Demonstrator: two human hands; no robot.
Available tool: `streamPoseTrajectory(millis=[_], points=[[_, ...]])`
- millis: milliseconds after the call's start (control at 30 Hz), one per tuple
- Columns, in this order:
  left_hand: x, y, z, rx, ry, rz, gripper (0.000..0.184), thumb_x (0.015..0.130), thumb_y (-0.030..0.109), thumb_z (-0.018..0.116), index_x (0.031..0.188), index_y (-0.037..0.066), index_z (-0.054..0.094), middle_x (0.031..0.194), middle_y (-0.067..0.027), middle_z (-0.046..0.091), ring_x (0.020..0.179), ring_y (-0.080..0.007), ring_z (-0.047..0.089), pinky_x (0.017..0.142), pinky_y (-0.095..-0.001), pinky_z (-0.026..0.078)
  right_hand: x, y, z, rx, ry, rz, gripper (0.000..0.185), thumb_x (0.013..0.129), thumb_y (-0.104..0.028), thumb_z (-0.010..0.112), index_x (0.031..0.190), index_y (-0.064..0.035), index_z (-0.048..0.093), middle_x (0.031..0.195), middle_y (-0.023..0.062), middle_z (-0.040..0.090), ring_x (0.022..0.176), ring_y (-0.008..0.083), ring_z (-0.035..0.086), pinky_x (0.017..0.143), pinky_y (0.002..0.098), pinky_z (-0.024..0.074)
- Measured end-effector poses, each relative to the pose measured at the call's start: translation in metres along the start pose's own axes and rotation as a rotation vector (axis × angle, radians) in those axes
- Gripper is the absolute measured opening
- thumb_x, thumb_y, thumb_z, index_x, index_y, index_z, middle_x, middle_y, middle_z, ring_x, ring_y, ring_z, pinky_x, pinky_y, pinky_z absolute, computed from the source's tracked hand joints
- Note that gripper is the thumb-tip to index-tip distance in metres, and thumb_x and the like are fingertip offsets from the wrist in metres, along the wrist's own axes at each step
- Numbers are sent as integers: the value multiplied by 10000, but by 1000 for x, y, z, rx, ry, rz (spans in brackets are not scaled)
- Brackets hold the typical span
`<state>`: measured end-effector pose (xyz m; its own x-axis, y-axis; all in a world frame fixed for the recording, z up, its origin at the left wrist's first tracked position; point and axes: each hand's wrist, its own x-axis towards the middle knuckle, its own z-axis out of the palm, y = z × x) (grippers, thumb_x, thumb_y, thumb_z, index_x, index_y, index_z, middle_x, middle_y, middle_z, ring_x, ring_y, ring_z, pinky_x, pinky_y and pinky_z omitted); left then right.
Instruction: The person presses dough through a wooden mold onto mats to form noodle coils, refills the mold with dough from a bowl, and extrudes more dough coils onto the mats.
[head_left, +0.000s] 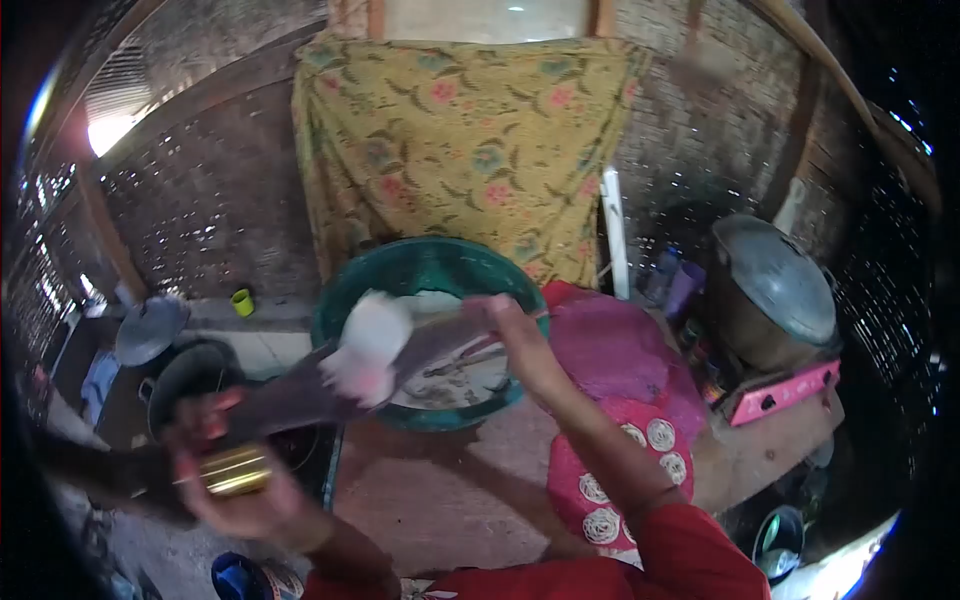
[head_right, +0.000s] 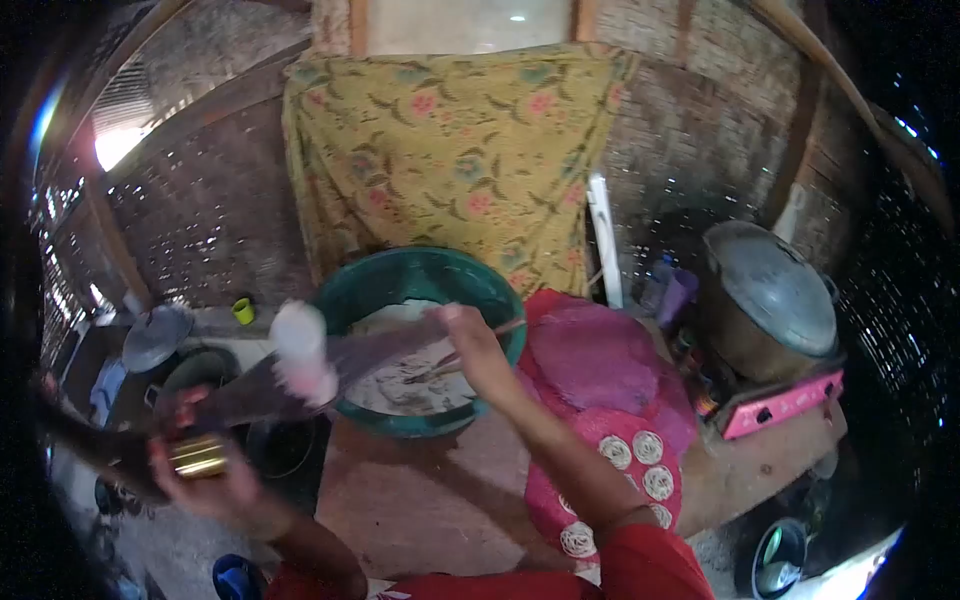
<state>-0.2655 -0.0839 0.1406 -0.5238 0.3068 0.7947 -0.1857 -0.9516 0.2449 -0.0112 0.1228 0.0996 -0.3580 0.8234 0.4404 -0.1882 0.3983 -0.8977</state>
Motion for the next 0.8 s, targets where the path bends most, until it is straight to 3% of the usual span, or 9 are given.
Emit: streamPoseTrajectory(millis=[33, 67, 133, 167, 233, 333, 367, 433, 800], points=[[10, 26, -11, -11, -13, -21, 385, 907, 286, 433, 1136, -18, 495, 1020, -138, 503, 997, -272, 484, 962, -444, 332, 15, 17, -6, -609, -167, -138, 375, 929, -362, 495, 1176, -89, 562, 1238, 165, 516, 1128, 259, 511, 931, 397, 404], [15, 41, -8, 129, 109, 61, 299, 882, 266, 471, 1044, 15, 468, 954, -99, 434, 912, -236, 442, 856, -425, 350, 26, 37, -12, -595, -194, -136, 375, 929, -362, 495, 1176, -89, 562, 1238, 165, 516, 1128, 259, 511, 931, 397, 404], [8, 51, -17, 479, 206, 209, 278, 845, 233, 546, 1009, 28, 455, 916, -68, 402, 827, -200, 418, 744, -388, 382, 43, 66, -20, -1613, -425, -234, 295, 874, -256, 565, 1121, -102, 609, 1157, 167, 565, 1140, 292, 527, 995, 406, 365], [-1, 52, -26, 687, 200, 280, 334, 834, 220, 582, 1067, 8, 469, 944, -76, 437, 828, -200, 437, 739, -371, 396, 48, 75, -23, -1596, -445, -241, 295, 874, -256, 565, 1121, -102, 609, 1157, 167, 565, 1140, 292, 527, 995, 406, 365], [-31, 63, -84, 427, 42, -178, 443, 862, 240, 572, 1195, -40, 488, 1204, -181, 489, 1043, -243, 491, 875, -411, 402, 61, 88, -25, -1657, -833, 185, 226, 821, -194, 580, 1019, -103, 641, 1001, 151, 641, 996, 322, 613, 897, 411, 457], [-95, 55, -136, 952, 485, -408, 511, 816, 258, 655, 1207, -29, 496, 1148, -158, 553, 892, -235, 577, 767, -336, 479, 67, 79, -25, -1658, -971, 84, 162, 810, -159, 576, 947, -105, 642, 861, 125, 665, 835, 323, 656, 728, 430, 518], [-106, 53, -136, 1112, 487, -473, 515, 805, 278, 672, 1185, -33, 516, 1097, -148, 585, 838, -235, 598, 754, -316, 490, 70, 65, -18, -1651, -1000, 72, 162, 810, -159, 576, 947, -105, 642, 861, 125, 665, 835, 323, 656, 728, 430, 518], [-106, 36, -115, 1164, 500, -384, 477, 798, 257, 683, 1151, -32, 543, 1061, -143, 603, 840, -222, 600, 770, -307, 484, 80, 33, -3, -1639, -909, -48, 175, 834, -177, 550, 975, -122, 638, 862, 139, 659, 817, 313, 657, 628, 452, 520], [-98, -19, -123, 1281, 480, -484, 410, 805, 215, 669, 1123, -22, 562, 1049, -128, 610, 869, -208, 596, 778, -305, 481, 158, 90, 65, -1594, -795, -438, 188, 837, -181, 511, 974, -136, 631, 783, 102, 644, 741, 303, 659, 603, 466, 514]])
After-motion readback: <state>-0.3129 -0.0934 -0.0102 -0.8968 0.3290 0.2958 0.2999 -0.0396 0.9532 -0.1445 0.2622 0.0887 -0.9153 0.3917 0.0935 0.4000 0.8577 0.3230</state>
